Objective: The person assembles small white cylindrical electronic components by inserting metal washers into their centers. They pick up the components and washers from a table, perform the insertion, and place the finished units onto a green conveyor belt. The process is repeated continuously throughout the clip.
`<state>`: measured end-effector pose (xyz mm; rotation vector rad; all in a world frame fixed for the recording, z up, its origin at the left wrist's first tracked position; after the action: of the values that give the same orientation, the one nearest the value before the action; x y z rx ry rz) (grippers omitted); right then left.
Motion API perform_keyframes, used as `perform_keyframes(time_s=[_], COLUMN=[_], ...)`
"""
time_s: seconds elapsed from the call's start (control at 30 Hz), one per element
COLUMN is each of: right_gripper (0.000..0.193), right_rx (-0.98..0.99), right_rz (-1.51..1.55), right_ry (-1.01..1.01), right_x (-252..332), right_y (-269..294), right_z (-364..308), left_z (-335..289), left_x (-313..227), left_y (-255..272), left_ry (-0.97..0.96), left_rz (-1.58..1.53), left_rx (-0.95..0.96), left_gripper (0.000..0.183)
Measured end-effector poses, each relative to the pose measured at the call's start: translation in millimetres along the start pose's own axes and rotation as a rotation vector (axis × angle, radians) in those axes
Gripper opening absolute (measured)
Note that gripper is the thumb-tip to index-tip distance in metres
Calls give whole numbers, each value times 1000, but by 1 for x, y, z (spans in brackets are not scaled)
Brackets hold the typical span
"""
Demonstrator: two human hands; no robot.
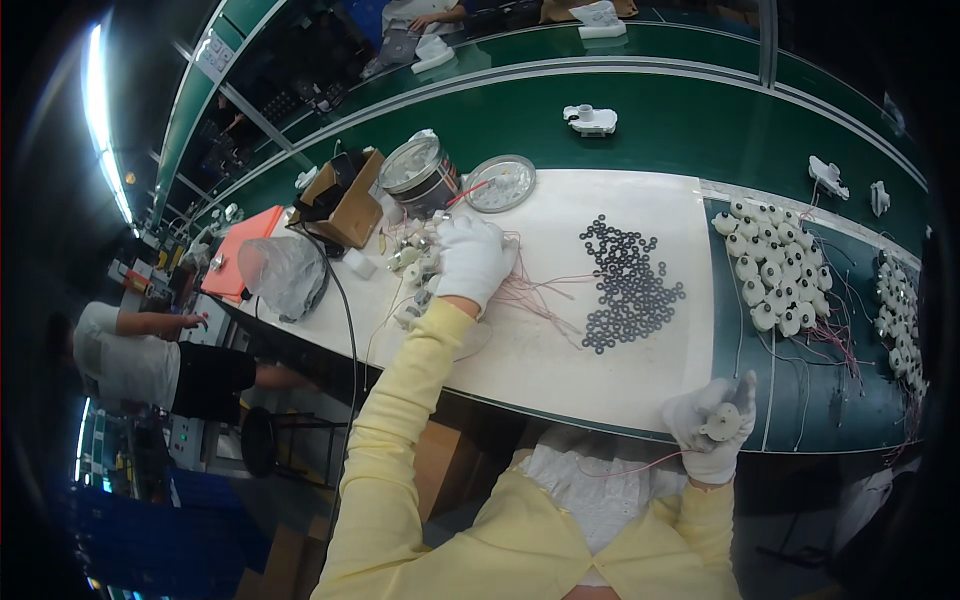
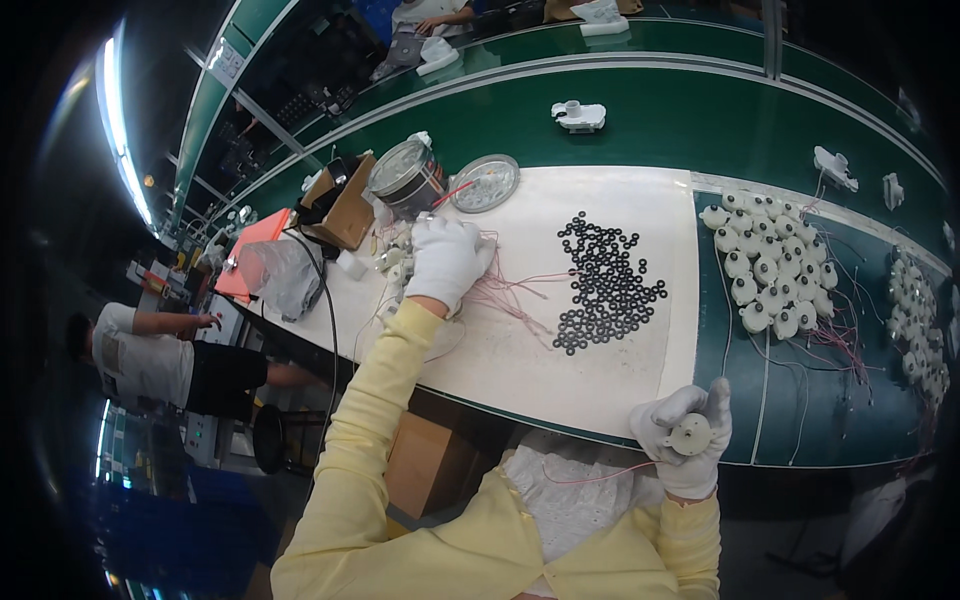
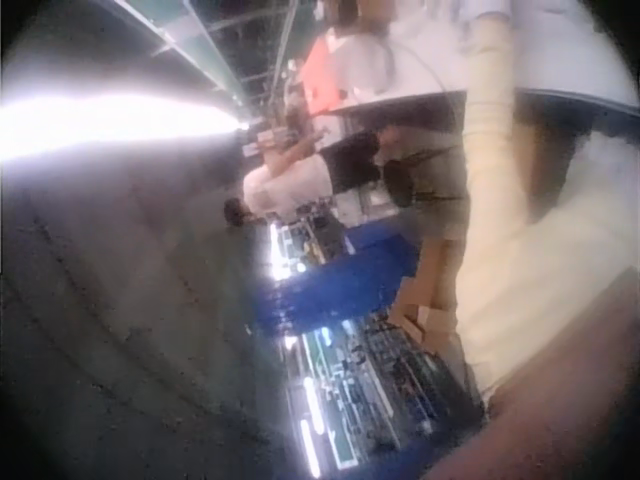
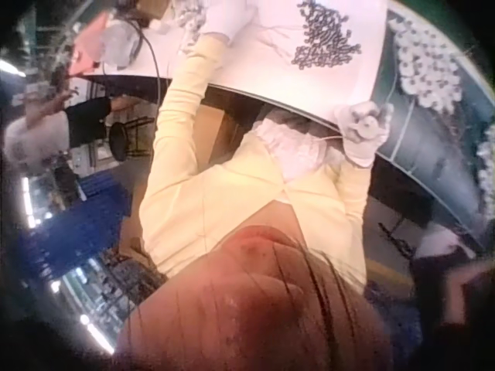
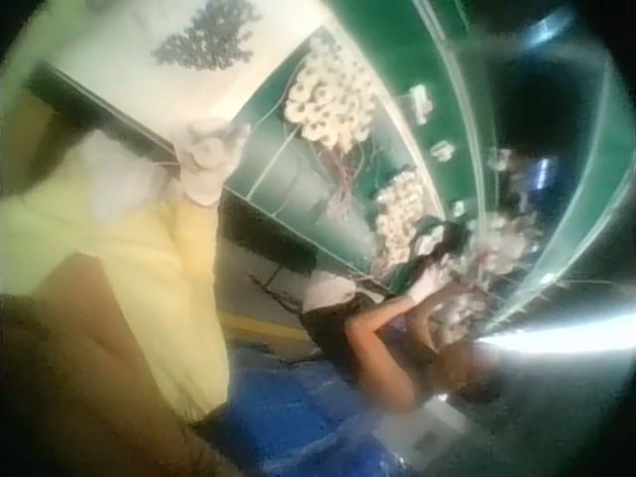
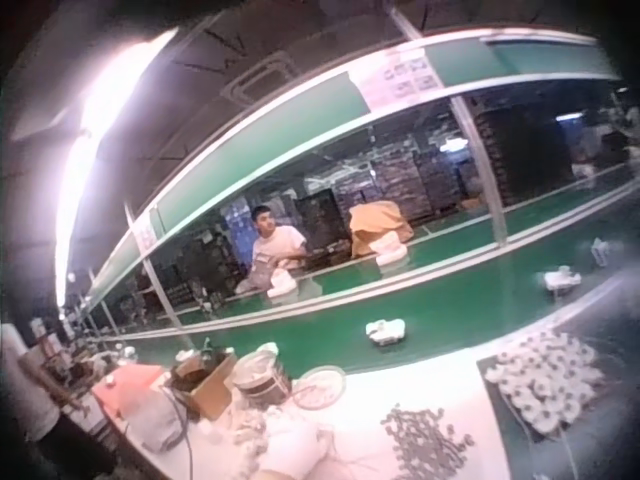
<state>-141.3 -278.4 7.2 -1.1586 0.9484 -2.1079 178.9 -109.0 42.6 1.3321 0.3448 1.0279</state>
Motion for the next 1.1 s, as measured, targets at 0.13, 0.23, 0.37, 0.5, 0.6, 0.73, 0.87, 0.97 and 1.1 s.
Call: perform_keyframes(time_s=[0.13, 0.23, 0.37, 0.5, 0.6, 0.73, 0.87, 0.97, 1.1], right_gripper=[65, 65, 57, 60, 62, 56, 48, 42, 33], right_rx=[-49, -24, 6, 29, 38, 21, 227, 532, 805], right_rz=[-29, -25, -146, -95, -132, -111, 82, 271, 361], right_ry=[-56, -72, -135, -178, -161, -112, -48, 95, 294], right_x=[-2, -5, -7, -11, -8, -4, 13, 43, 101], right_y=[4, 7, 0, 3, 1, -5, -20, -19, -19], right_z=[-3, -2, -3, -6, -6, -3, -9, -23, -40], left_z=[-5, -3, 14, 29, 31, 13, -27, -86, -133], left_x=[0, 6, 71, 129, 158, 171, 151, 84, 22], left_y=[33, 47, 67, 71, 82, 125, 154, 186, 173], left_ry=[-160, -120, 80, 258, 198, 153, -353, -355, -93], left_rz=[-139, -253, -552, -1412, -1626, -1865, -2457, -2473, -2208], left_rx=[-245, -362, -364, -195, -359, -550, -542, -642, -561], left_gripper=[38, 37, 47, 52, 55, 55, 41, 35, 33])
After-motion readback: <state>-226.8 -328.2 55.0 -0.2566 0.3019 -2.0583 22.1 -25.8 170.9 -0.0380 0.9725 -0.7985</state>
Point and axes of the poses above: each hand's wrist, its own z-axis towards the middle knuckle, its own y-axis out of the back of the hand, x = y × z, the point moved 7 cm from there along z, towards the middle knuckle, and after that the axes turned 11 degrees about x, right-handed, at the moved point
